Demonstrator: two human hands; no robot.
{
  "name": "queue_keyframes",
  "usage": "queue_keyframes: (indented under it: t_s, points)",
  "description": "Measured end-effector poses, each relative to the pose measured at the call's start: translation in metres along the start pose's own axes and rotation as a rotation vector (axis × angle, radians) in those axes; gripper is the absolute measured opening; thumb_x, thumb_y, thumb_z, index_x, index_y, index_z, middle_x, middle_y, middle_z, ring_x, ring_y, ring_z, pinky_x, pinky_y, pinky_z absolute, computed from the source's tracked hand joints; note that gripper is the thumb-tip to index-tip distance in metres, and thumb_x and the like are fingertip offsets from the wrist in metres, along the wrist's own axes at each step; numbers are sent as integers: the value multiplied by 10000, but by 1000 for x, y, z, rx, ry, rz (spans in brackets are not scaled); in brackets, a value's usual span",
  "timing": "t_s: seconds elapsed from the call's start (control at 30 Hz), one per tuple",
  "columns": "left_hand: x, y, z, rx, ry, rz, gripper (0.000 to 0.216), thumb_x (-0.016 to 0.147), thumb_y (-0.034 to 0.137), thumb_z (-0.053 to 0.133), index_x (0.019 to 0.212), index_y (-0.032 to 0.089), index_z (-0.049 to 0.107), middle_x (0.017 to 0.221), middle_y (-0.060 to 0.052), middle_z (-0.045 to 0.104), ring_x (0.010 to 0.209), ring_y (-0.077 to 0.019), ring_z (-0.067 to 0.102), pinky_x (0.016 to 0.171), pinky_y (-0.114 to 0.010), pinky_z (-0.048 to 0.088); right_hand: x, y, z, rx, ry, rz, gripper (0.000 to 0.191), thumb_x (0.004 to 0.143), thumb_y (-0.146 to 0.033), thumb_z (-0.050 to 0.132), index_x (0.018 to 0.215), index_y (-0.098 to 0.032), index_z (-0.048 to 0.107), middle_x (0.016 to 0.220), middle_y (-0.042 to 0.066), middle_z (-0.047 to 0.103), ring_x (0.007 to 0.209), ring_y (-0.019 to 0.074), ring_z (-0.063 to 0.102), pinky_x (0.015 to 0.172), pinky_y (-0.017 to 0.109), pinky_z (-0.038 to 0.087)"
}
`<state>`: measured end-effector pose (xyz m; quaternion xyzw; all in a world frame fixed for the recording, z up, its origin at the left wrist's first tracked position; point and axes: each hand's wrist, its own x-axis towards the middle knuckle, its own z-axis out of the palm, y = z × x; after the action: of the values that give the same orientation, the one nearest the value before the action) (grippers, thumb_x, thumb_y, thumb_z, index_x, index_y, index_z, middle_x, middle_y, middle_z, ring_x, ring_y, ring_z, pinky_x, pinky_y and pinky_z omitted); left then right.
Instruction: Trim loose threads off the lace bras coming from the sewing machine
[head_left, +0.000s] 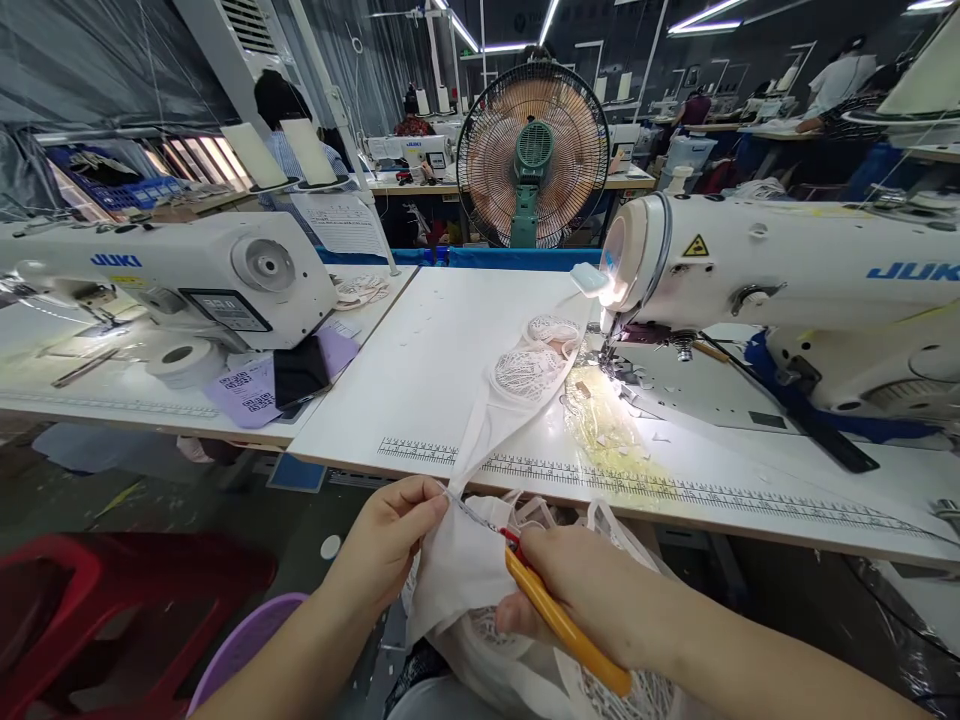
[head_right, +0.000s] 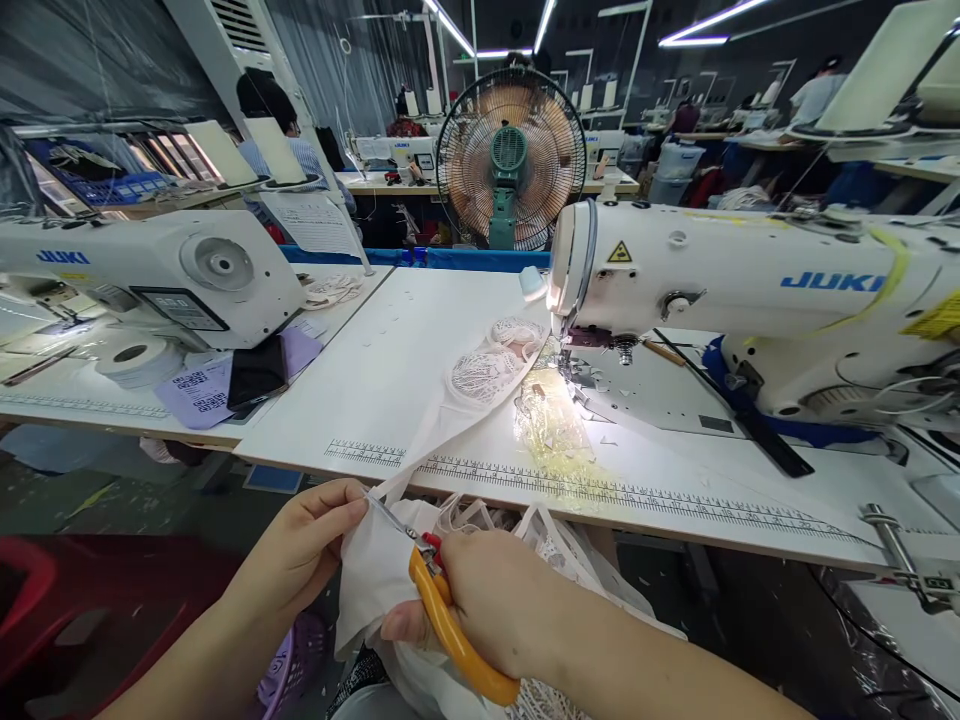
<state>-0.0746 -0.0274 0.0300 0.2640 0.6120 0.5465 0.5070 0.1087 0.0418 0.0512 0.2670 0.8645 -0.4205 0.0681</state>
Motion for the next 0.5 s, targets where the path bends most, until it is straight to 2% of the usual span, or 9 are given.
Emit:
queue_keyframes:
  t_s: [0.13,0.23,0.37,0.43,0.5]
  points:
    - [-2,2,-2,46,12,35,221,592,312,691,520,147,563,489,36,465,454,-73,354,419,-180,270,1,6,3,120,13,-16,339,790,-511,488,685,-196,420,648,6,519,552,135,454,522,244,355]
    - [-9,4,-4,140,-15,101,168,609,282,695,540,153,612,536,14,515,512,-97,420,466,-191,333,-3,10,-2,157,94,24,324,766,-483,534,681,-196,412,656,2,501,577,134,440,530,243,359]
    - [-25,6,1,376,-157,288,54,706,231,640,750,202,651,631,-1,592,579,-130,517,523,-208,411,-12,2,-12,337,306,71,348,629,-408,673,714,-204,404,672,-22,455,569,115,382,502,231,353]
    - [-30,5,7,402,-238,357,139,738,213,617,871,245,593,647,16,606,576,-132,545,524,-205,428,-15,-6,-13,492,314,22,320,609,-321,672,753,-201,413,662,-38,427,559,102,362,514,231,361]
    - [-34,5,15,417,-329,373,153,768,219,590,903,263,532,672,18,621,596,-140,573,532,-206,441,-17,-13,-11,615,265,-8,268,616,-256,635,746,-195,409,647,-44,408,549,95,352,507,226,353]
